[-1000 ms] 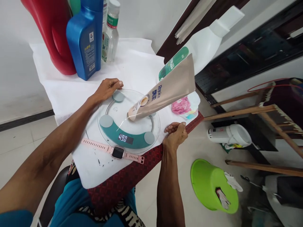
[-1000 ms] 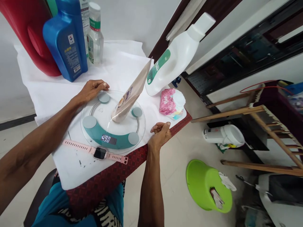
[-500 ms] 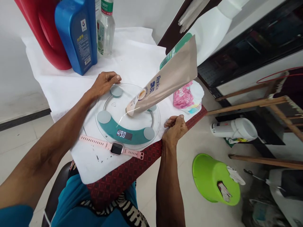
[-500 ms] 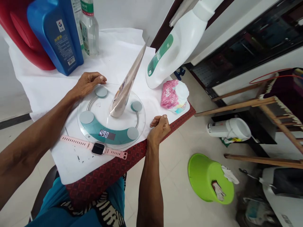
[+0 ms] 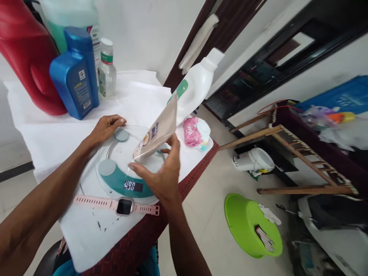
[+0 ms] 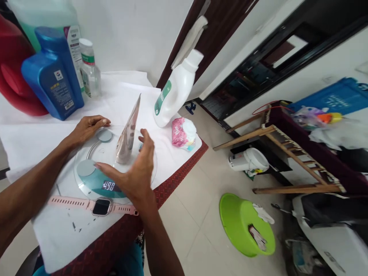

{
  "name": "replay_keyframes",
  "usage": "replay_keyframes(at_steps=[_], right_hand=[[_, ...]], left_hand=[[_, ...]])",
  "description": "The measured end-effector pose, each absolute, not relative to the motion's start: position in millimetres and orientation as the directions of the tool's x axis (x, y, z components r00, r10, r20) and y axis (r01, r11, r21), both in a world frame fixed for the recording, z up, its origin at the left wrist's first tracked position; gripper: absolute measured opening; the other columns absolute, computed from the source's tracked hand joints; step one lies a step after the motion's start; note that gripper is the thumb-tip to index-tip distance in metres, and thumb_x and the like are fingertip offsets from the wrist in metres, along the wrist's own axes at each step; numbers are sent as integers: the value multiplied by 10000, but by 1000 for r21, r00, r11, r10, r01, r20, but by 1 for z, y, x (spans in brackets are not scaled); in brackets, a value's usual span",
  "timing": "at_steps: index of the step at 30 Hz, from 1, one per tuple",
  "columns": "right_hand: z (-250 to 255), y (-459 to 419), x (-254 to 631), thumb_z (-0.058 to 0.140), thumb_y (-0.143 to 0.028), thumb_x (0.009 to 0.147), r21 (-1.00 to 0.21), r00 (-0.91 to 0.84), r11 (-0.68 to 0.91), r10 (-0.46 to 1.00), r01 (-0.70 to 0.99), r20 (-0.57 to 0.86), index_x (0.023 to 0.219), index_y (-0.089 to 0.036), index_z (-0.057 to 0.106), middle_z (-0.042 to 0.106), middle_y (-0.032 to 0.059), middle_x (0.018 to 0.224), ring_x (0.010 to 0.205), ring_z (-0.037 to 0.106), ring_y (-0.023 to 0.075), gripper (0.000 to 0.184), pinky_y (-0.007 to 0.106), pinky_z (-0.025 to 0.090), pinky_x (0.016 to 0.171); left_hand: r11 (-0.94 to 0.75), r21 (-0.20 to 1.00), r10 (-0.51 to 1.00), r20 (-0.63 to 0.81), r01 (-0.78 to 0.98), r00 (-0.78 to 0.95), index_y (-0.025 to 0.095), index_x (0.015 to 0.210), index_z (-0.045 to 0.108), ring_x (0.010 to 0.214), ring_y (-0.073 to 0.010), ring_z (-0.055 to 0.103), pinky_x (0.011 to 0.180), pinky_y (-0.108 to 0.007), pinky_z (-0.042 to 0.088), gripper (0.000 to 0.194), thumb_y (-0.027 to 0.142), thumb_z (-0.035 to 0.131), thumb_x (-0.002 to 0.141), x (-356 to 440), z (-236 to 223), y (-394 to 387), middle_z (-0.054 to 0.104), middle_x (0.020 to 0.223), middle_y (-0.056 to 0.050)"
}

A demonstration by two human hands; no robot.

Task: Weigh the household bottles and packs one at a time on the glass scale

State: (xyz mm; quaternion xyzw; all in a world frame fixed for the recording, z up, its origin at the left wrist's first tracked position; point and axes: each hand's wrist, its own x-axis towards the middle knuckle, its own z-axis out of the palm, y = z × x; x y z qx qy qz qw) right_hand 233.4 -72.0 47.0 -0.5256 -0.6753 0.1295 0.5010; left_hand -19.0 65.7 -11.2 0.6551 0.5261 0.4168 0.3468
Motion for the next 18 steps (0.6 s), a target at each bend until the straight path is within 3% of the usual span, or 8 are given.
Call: replay_keyframes(at_steps=[3,7,9,13,18], right_hand=[[46,-61,203,980,-595,866,-679,93,383,828,627,553,1645,-255,558,746,222,1479,1361,743,450,949,712,666,1125],[44,-44,203,787,-406,1023,-649,130,374,796,663,591,1349,-216,706,814,157,1205,1152,819,371,386,601,714,1026],[49,-26,213,736,-399,1037,-652,152,372,785,661,601,1163,-229,721,812,120,1066,1020,821,343,212,553,717,940],[65,48,234,747,-467,996,-671,265,376,712,639,650,1129,-242,697,818,121,1098,1059,817,362,266,544,689,954],[66,165,237,729,-332,929,-717,317,333,727,613,609,1167,-255,649,823,100,1143,1124,811,342,263,555,646,1104]], left_hand=[[-200,898,980,174,391,101,216,1032,869,1057,-345,813,977,-429,645,686,861,640,982,-20,-11,67,907,1098,-137],[-185,904,982,153,387,113,209,1012,858,1070,-359,806,981,-444,626,708,876,626,957,-19,-11,67,904,1100,-139],[-181,908,982,147,377,116,212,995,849,1046,-352,799,964,-439,614,674,849,629,961,-18,-11,66,894,1066,-129],[-193,916,980,162,351,117,219,982,831,1034,-346,793,974,-442,595,587,773,637,979,-16,-11,63,886,1043,-113],[-221,920,973,186,325,133,209,963,807,977,-316,771,947,-428,582,558,732,618,1000,-15,-12,62,869,1010,-105]])
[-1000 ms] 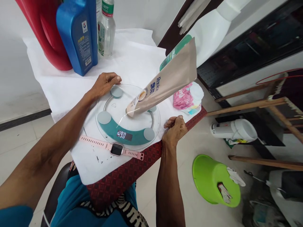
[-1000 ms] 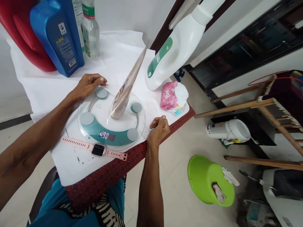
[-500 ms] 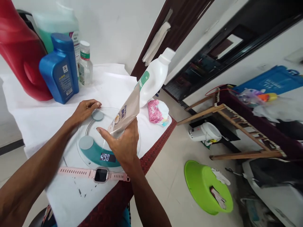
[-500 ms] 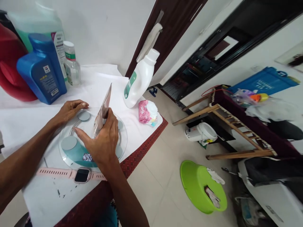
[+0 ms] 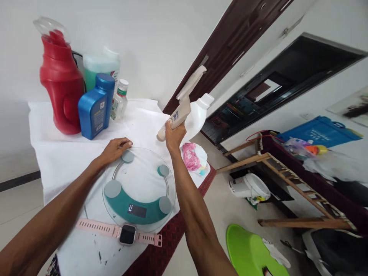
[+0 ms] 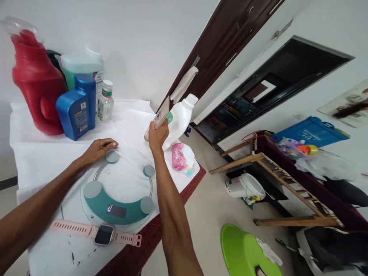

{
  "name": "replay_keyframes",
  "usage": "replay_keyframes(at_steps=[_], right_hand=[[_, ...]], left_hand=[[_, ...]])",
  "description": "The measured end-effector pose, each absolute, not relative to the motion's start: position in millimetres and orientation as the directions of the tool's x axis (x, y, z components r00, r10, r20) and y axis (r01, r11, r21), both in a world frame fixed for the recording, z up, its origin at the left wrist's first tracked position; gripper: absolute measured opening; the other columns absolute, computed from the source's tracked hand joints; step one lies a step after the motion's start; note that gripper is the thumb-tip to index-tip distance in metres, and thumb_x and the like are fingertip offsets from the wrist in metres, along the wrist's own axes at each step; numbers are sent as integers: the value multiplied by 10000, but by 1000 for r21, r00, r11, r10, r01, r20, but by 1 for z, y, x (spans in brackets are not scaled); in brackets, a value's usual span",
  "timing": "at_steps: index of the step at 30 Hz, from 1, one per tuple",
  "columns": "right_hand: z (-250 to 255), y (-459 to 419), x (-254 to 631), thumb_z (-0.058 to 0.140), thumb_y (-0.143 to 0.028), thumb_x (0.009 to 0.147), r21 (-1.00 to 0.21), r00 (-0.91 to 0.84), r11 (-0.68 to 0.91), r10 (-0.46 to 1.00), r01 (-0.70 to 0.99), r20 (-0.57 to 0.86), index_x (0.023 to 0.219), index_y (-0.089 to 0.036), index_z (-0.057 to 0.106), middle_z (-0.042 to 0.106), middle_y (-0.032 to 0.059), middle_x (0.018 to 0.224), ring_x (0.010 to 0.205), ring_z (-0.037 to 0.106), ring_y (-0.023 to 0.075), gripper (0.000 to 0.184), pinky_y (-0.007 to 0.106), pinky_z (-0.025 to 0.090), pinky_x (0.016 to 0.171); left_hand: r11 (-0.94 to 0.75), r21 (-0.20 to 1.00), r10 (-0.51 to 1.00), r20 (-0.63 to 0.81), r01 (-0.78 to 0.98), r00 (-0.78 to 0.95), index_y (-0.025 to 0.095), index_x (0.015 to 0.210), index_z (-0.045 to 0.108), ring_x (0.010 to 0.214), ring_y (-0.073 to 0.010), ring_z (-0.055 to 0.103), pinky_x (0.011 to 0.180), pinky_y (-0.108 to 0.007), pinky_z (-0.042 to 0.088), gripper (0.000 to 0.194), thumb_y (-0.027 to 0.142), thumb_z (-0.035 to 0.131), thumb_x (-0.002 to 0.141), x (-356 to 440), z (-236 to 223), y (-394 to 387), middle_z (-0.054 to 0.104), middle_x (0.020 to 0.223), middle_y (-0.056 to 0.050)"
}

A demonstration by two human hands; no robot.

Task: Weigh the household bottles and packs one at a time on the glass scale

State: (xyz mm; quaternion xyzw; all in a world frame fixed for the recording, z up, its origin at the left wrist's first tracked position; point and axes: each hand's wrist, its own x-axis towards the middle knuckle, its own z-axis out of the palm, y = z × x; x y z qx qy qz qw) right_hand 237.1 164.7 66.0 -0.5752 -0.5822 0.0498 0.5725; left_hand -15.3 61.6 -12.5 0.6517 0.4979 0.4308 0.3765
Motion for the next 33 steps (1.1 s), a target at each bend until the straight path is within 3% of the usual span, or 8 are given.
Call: replay_keyframes(at_steps=[9,15,19,22,25,27,30,33], right_hand=[[47,226,221,719,-216,916,-776,418,62,814,628,403,1258,-223,640,803,224,1403,1407,753,404,352,614,526,1292],[52,220,224,790,-263,911,-790,444,1,826,614,347,1472,-143,596,738,273,1552,1531,695,431,606,637,491,1356],[60,194,220,812,-298,909,-724,423,105,752,682,506,1736,-62,368,417,364,1850,1798,386,442,968,654,325,1479],[69,181,201,737,-367,1004,-565,282,292,640,772,715,1811,-179,327,327,297,1909,1842,289,437,924,744,305,1471],[78,195,160,628,-443,1105,-487,65,504,644,713,762,1779,-307,421,428,210,1851,1806,374,403,718,774,362,1431],[82,218,123,640,-470,1110,-549,-35,593,697,589,716,1750,-299,442,520,199,1775,1720,501,380,692,739,400,1418],[83,255,67,765,-484,1050,-689,-94,544,812,480,576,1687,-225,467,586,227,1725,1667,563,368,749,635,440,1409],[81,278,29,822,-438,1017,-778,-76,410,901,476,428,1534,-175,547,700,223,1569,1557,663,361,642,566,519,1341]], left_hand=[[-228,917,972,193,329,134,227,974,783,957,-301,743,895,-426,565,454,641,601,1009,-11,-18,64,842,992,-90],[-220,917,974,186,334,132,232,1003,785,981,-300,754,931,-441,572,411,589,582,1000,-10,-19,64,855,1023,-90],[-229,910,972,197,344,126,236,993,792,971,-293,762,947,-437,592,388,559,577,1009,-10,-20,64,861,1018,-83],[-235,906,971,202,353,127,242,998,802,965,-285,769,944,-423,600,361,526,580,1017,-9,-22,65,861,1012,-74],[-236,904,971,205,357,124,241,999,806,970,-280,774,950,-412,596,338,498,587,1014,-9,-23,66,861,1017,-72],[-233,904,972,201,359,126,235,1004,807,966,-276,775,941,-405,592,333,483,585,1018,-9,-24,66,860,1015,-72],[-225,904,974,193,365,121,228,1020,815,947,-264,775,915,-392,593,324,451,581,1036,-8,-24,66,864,1016,-70],[-226,905,974,196,361,117,230,1024,824,944,-260,777,914,-389,600,304,416,585,1046,-7,-24,66,879,1041,-67]])
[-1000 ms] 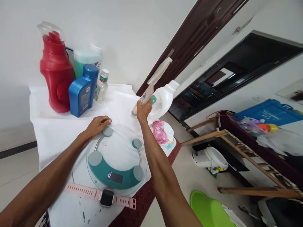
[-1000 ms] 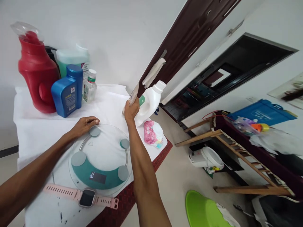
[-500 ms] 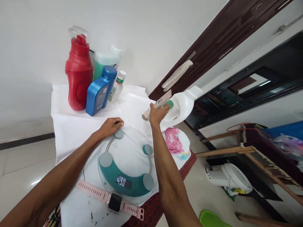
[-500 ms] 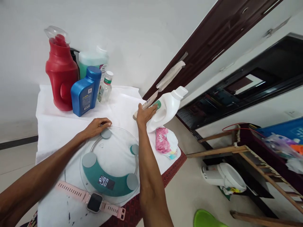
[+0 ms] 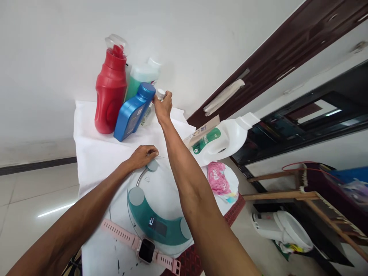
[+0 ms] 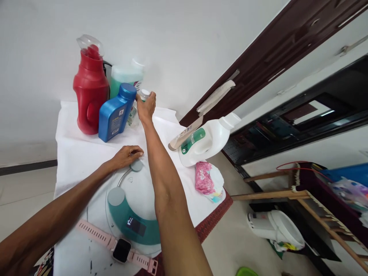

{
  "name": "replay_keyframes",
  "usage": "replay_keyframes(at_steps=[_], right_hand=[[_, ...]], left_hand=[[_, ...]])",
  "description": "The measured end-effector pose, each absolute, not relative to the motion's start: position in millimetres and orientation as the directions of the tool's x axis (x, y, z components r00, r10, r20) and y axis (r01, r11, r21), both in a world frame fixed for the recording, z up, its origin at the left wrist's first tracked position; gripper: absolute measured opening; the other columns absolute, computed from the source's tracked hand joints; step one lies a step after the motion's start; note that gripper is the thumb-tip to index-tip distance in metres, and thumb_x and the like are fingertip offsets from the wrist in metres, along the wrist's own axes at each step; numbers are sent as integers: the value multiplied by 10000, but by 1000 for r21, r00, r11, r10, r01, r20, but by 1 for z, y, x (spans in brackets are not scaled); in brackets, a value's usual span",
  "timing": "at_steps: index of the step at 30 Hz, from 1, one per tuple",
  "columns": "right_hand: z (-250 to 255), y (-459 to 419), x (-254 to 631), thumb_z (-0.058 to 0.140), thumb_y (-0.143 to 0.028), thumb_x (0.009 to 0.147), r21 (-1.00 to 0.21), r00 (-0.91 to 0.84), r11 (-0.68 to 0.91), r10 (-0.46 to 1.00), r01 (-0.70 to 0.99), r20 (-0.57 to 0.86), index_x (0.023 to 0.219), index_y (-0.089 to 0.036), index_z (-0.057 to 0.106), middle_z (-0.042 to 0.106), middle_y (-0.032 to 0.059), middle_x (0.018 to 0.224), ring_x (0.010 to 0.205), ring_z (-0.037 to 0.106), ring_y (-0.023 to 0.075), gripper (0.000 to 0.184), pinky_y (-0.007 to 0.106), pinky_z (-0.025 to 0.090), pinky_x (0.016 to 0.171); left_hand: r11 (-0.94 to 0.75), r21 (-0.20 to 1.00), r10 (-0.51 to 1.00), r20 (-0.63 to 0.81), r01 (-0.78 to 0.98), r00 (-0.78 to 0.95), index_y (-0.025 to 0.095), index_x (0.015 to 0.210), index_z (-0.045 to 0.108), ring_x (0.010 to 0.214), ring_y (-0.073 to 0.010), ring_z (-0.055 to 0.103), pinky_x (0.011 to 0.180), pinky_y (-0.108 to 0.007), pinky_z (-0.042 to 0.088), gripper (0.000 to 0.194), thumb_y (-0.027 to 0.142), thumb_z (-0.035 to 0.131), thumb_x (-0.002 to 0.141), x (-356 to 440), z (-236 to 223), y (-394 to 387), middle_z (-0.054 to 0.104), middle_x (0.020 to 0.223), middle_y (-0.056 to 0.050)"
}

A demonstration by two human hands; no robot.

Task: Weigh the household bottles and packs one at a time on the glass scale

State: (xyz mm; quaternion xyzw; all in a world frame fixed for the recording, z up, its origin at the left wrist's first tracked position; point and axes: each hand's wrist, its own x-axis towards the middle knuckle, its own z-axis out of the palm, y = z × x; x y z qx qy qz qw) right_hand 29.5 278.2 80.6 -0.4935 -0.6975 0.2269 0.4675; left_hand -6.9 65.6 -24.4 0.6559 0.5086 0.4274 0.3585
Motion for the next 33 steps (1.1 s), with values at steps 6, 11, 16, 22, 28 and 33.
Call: replay_keyframes(at_steps=[6,11,16,22,28,33], right_hand=[[70,282,20,784,-355,1020,-801,21,364,906,475,424,1281,-255,588,792,95,1234,1295,778,328,341,568,629,1182],[86,258,65,782,-441,1043,-748,33,479,832,460,554,1253,-252,616,788,71,1164,1167,796,293,328,548,664,1131],[133,201,148,828,-760,997,-620,-134,729,673,290,728,1198,-273,712,789,39,1181,1216,807,286,540,535,710,1066],[148,77,218,921,-769,931,-730,-199,651,759,207,620,1152,-278,808,835,28,1105,1095,842,276,550,589,727,1028],[130,-7,239,1000,-678,892,-826,-178,527,849,200,498,1145,-301,827,859,30,1092,1053,840,261,486,524,732,1004],[116,-19,247,1022,-688,853,-843,-131,492,871,216,474,1177,-308,802,871,24,1101,1081,847,265,546,511,730,1002]], left_hand=[[-232,910,972,205,343,115,242,1004,825,964,-277,788,935,-410,608,286,416,601,1044,-6,-25,65,892,1066,-72],[-243,907,969,214,345,121,229,990,822,975,-274,789,964,-412,615,282,392,599,1046,-6,-25,64,886,1063,-79],[-248,901,968,214,356,132,221,994,836,986,-290,786,978,-425,613,289,397,608,1022,-8,-24,64,877,1052,-88],[-253,899,966,213,358,147,211,1000,853,995,-290,771,1005,-428,599,281,376,626,997,-11,-24,68,873,1060,-97],[-254,891,966,213,377,146,215,999,833,980,-281,735,1023,-446,590,250,381,646,997,-13,-22,69,859,1035,-95],[-242,892,969,205,382,135,206,1008,836,987,-277,724,996,-433,590,270,406,656,989,-15,-18,67,848,1030,-92]])
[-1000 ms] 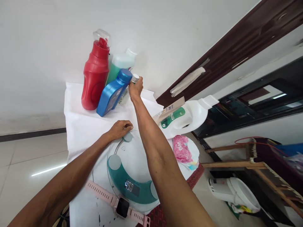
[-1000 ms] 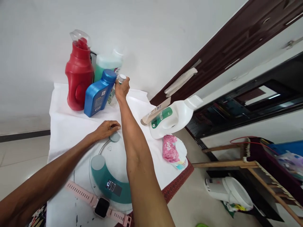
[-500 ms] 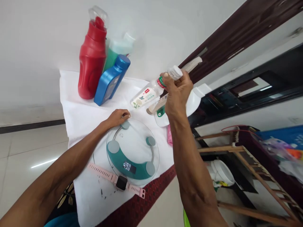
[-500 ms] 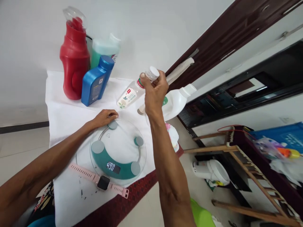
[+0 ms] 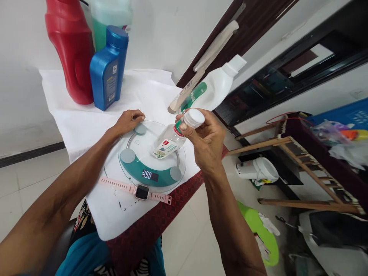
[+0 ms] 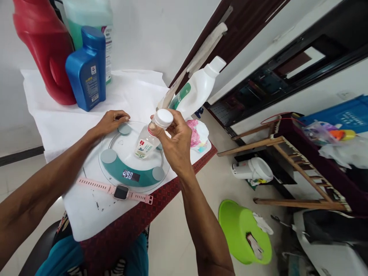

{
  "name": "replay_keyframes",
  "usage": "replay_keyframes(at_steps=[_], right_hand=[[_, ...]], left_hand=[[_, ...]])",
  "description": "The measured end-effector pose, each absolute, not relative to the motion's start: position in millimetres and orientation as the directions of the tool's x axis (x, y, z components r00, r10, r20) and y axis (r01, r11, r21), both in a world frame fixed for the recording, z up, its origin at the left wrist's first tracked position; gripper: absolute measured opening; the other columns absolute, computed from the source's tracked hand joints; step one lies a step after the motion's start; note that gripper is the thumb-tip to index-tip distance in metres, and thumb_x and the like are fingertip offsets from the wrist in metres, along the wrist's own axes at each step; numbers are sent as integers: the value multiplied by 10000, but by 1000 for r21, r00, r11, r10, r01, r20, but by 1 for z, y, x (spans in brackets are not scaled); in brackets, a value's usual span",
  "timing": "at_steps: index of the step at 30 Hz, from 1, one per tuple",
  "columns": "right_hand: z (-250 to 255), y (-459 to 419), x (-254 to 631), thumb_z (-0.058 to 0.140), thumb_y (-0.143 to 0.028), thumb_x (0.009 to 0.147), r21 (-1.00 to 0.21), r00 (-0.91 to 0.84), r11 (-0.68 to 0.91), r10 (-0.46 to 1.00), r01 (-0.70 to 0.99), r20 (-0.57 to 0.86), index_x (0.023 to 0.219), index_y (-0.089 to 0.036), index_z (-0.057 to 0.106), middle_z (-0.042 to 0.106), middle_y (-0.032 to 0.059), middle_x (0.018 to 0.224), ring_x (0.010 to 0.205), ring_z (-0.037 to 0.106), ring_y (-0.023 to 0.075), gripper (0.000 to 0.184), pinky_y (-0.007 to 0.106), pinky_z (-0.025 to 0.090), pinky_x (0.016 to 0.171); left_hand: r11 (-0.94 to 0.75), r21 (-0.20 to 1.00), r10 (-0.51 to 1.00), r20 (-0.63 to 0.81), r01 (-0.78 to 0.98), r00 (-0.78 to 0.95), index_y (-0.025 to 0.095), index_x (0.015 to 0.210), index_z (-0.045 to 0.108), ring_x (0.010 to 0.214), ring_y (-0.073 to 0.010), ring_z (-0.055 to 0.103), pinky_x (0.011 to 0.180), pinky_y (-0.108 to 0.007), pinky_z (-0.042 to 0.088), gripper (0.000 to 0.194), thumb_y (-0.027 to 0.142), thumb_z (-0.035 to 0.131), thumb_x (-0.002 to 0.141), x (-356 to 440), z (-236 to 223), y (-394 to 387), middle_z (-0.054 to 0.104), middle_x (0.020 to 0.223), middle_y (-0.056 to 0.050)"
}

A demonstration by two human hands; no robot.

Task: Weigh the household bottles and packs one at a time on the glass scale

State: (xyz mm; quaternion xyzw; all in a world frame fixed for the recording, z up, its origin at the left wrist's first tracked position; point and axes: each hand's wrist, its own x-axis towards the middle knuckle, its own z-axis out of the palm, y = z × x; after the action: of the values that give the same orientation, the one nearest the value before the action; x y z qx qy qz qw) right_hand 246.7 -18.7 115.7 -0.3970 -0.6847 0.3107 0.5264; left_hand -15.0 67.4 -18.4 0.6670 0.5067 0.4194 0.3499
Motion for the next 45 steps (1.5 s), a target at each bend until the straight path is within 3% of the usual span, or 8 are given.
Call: replay_keyframes(at_steps=[6,10,13,15,19,35,41,45], right_hand=[[108,-26,257,1038,-723,801,-843,-135,495,869,210,476,1291,-345,789,853,48,1276,1247,834,291,667,523,705,1105],[87,-31,279,906,-904,811,-857,-1,474,875,201,484,1289,-312,794,841,103,1318,1297,816,324,769,532,714,1050],[49,-29,303,706,-914,965,-909,325,372,849,189,416,1069,-263,789,822,69,990,937,826,248,665,412,699,806],[18,-28,320,692,-889,979,-940,498,281,798,193,340,887,-249,726,697,-2,730,650,689,171,648,305,585,624],[-26,-30,342,745,-919,899,-972,566,154,792,178,229,728,-249,621,523,-69,556,481,474,106,702,241,379,489],[-34,-35,346,803,-829,906,-984,538,115,825,137,171,741,-244,641,556,-63,582,533,480,106,629,247,382,542],[-31,-34,341,755,-924,879,-987,561,73,815,146,144,746,-252,613,530,-66,579,545,469,118,699,272,369,552],[-8,-49,328,775,-840,940,-957,573,137,776,256,264,891,-229,703,706,6,788,746,652,184,617,346,534,724]], left_hand=[[-232,894,972,196,384,132,179,1036,835,983,-264,722,1007,-428,595,286,403,661,1003,-16,-16,66,851,1054,-97],[-223,903,973,188,366,131,179,1029,830,989,-264,719,1020,-440,593,262,388,675,1009,-15,-15,66,855,1070,-105],[-210,909,977,177,360,123,180,1033,825,1003,-262,720,1009,-422,595,236,369,685,1012,-14,-14,66,846,1054,-100],[-201,910,978,169,363,119,175,1042,823,1005,-254,718,1002,-405,594,219,347,691,1010,-13,-14,66,837,1046,-94],[-197,907,979,164,373,119,163,1044,823,995,-242,712,995,-390,594,196,312,700,1010,-13,-13,67,826,1030,-89],[-159,913,987,137,375,86,162,1068,830,1005,-235,747,967,-360,616,207,328,713,1029,-12,-5,62,847,1062,-105],[-165,896,986,140,411,91,225,1032,843,1004,-276,754,955,-405,613,327,519,721,962,-15,-3,63,866,1062,-97],[-133,893,991,115,429,69,237,995,848,1024,-313,768,950,-413,615,491,700,751,865,-14,3,62,884,1075,-106]])
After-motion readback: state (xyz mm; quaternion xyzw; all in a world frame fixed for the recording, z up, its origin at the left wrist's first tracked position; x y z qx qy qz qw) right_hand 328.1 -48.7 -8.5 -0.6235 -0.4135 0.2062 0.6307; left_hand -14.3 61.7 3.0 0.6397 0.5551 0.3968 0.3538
